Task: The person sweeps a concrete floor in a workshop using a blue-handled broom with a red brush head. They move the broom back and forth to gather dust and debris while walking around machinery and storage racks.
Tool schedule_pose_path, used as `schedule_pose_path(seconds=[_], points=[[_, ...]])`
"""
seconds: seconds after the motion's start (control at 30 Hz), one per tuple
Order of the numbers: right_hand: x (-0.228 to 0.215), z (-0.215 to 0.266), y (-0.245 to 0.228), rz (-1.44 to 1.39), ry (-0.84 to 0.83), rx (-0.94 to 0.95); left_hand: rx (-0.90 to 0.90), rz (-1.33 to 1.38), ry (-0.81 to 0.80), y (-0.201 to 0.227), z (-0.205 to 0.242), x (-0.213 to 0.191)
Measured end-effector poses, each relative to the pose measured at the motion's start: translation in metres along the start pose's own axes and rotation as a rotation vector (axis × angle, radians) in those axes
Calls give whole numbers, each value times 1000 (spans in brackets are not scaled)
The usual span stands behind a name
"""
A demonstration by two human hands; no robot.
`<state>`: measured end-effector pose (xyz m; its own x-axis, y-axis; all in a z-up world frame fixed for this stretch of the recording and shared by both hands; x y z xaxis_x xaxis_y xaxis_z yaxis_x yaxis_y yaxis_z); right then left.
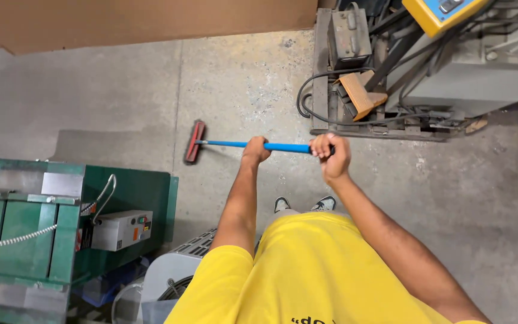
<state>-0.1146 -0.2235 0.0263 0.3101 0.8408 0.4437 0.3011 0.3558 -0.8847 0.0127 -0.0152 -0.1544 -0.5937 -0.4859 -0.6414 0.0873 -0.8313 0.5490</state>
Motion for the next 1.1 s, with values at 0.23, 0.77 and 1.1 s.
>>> schedule_pose_path(seconds=[0.23,0.77,1.1], points=[[-4,2,7,110,-26,-2,76,-55,-6,-5,16,3],[104,0,-224,369,-313,-310,318,427,-7,194,176,25],[-14,-13,-218,131,-480,-278,420,458,76,227,154,51]])
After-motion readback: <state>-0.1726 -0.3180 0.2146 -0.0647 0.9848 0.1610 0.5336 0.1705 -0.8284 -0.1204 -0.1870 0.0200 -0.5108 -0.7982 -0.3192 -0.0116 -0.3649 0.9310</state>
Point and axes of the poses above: each hand's wrist, its own z-axis away from the middle knuckle, its own x-axis out of the palm, y = z × x, the point moved 2 cm from there along -z, towards the middle knuckle, and after that the axes turned 7 degrees about z, right-handed, at the moved point
